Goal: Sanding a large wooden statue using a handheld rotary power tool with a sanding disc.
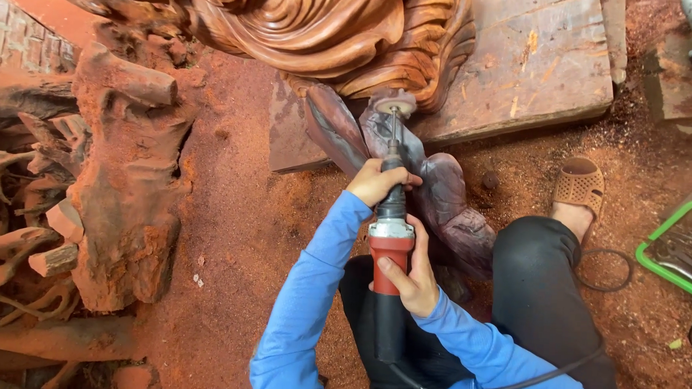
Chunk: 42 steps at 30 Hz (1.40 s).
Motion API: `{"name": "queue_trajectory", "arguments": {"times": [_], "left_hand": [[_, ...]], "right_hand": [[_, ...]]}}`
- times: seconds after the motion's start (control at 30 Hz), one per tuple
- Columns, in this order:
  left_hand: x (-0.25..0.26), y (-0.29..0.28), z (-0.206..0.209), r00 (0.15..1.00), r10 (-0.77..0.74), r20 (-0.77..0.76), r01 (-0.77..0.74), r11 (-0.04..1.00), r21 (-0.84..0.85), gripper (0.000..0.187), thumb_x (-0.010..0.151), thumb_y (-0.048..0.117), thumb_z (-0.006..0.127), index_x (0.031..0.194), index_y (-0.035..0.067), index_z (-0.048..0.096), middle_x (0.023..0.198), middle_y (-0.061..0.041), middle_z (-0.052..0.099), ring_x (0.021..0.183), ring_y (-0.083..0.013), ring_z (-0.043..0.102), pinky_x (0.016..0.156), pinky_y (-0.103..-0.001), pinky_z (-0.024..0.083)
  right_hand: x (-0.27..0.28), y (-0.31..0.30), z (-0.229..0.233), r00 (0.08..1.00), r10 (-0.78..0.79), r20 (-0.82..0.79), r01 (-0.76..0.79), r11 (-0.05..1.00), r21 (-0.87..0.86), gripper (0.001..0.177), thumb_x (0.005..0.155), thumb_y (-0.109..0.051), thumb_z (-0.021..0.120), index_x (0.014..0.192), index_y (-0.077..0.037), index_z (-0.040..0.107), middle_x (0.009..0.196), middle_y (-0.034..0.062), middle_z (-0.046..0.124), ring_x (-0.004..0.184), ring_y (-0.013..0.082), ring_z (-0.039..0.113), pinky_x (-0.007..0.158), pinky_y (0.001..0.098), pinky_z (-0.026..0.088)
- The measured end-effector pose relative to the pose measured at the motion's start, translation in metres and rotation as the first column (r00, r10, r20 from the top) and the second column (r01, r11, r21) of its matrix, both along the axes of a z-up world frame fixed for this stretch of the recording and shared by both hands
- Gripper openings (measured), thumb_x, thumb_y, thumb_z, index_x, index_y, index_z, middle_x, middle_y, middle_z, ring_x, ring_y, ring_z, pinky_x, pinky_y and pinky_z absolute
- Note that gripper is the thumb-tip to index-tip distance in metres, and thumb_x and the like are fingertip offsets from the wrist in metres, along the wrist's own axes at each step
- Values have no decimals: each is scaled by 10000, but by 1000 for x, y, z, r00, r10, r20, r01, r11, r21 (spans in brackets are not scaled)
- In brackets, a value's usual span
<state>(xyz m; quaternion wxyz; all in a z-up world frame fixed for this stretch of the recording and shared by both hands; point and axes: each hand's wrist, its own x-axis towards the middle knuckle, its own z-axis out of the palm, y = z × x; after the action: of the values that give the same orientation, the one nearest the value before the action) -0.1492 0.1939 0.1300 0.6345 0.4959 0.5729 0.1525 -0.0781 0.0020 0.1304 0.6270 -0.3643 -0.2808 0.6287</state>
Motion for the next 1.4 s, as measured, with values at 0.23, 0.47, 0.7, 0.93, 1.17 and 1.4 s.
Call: {"name": "queue_trajectory", "arguments": {"times": [0.23, 0.47, 0.7, 0.93, 1.17, 1.4], "left_hand": [[-8, -4, -28, 1000, -17, 2, 17, 996, 90, 233, 729, 153, 725, 877, -4, 814, 940, -193, 779, 883, -261, 750, 865, -402, 579], [-10, -12, -15, 988, -9, 157, -7, 994, 107, 257, 815, 167, 671, 987, 53, 825, 938, -48, 792, 801, -72, 613, 799, -208, 498], [23, -77, -45, 929, 204, 308, -232, 971, 56, 318, 783, 261, 827, 995, 35, 755, 904, -76, 748, 804, -160, 678, 752, -325, 582], [27, -130, -72, 586, 170, 792, -334, 942, 45, 376, 1043, 327, 608, 957, -20, 723, 1087, -173, 739, 884, -226, 718, 832, -359, 612], [2, -99, -78, 492, 587, 643, -552, 782, -291, 536, 969, 475, 597, 722, 1, 642, 812, -193, 737, 586, -218, 650, 572, -342, 572], [-5, -128, -66, 673, 412, 615, -392, 903, -177, 644, 1004, 514, 518, 706, -14, 738, 780, -177, 767, 665, -197, 700, 766, -321, 606]], "right_hand": [[6, -8, -3, 999, 21, 25, -20, 1000, -22, 927, 874, -255, 695, 1584, -126, 113, 902, 249, 732, 554, 362, 785, 471, 448, 713], [13, -2, -11, 987, 144, 70, -134, 982, -132, 928, 774, -284, 734, 1525, -165, 200, 1203, 229, 617, 569, 363, 722, 484, 486, 684], [77, -46, -24, 928, 319, -192, -283, 939, 194, 946, 942, -231, 738, 1610, -211, 68, 1093, 406, 630, 430, 404, 664, 391, 458, 602], [110, -54, -34, 795, 507, -332, -511, 856, 84, 935, 982, -279, 762, 1608, -266, 67, 1218, 441, 513, 748, 518, 693, 526, 506, 632], [70, -12, -12, 867, 485, -110, -497, 844, -200, 704, 973, -385, 608, 1566, -257, 251, 990, 331, 616, 496, 435, 676, 340, 484, 583], [91, -37, -29, 869, 495, -14, -489, 853, -181, 687, 1021, -372, 600, 1564, -172, 229, 1038, 393, 648, 506, 429, 689, 471, 519, 636]]}}
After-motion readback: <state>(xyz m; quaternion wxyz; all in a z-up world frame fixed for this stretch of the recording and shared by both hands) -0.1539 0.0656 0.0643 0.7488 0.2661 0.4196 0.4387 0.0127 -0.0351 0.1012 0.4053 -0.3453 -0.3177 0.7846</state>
